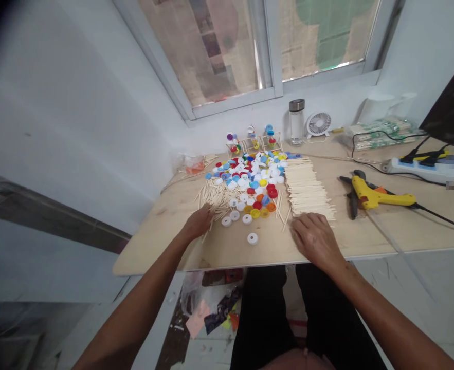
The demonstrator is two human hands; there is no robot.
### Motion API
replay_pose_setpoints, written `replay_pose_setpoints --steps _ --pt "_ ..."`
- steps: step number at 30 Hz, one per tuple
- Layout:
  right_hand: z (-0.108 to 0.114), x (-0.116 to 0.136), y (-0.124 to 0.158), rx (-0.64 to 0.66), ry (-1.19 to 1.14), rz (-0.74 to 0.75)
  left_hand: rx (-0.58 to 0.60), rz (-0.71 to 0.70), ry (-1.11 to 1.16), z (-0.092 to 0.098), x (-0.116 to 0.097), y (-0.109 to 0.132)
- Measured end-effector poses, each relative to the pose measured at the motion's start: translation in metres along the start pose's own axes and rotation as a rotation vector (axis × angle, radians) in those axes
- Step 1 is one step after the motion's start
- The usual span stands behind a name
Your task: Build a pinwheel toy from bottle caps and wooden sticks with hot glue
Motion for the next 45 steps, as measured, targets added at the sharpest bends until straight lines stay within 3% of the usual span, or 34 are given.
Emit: replay_pose_setpoints --steps 5,9,12,15,19,24,30,33,40,45 --pt "0.001 0.000 -0.001 0.007 -0.020 -0.014 -0.029 -0.027 0.039 0.016 -0.008 0.009" --pt "0.000 0.000 -0.001 0.018 -0.027 -0.019 -0.005 -0.125 0.076 0.018 -0.048 0.023" --pt "0.001 -0.001 -0.001 0.013 -0.033 -0.029 0.073 -0.291 0.088 0.004 -0.100 0.037" --pt "0.002 0.001 -0.001 0.015 -0.034 -0.026 0.177 -0.452 0.003 -0.022 -0.149 0.047" --pt "0.003 0.002 -0.001 0.026 -0.025 -0.030 0.201 -0.527 -0.063 -0.048 -0.182 0.046" --pt "0.003 0.002 -0.001 0.015 -0.022 -0.036 0.138 -0.496 -0.077 -0.055 -0.185 0.036" --pt "0.004 0.001 0.000 0.020 -0.034 -0.046 0.086 -0.533 -0.014 -0.047 -0.183 0.037" --pt "0.003 0.000 0.000 0.023 -0.040 -0.056 0.013 -0.572 0.127 -0.038 -0.179 0.042" --pt "0.002 -0.001 0.000 0.024 -0.051 -0.058 -0.148 -0.445 0.357 -0.026 -0.140 0.057" --pt "0.002 -0.001 0.001 0.018 -0.040 -0.057 -0.208 -0.343 0.472 -0.027 -0.112 0.074"
Point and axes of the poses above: each hand's wrist, its own y-axis away from the middle knuckle, its own z-axis out of the back of the hand, x = y × z, the point moved 9 cm from there along -y, towards the middle knuckle, and after that the axes turned 11 degrees about y, right-handed, at the moved point
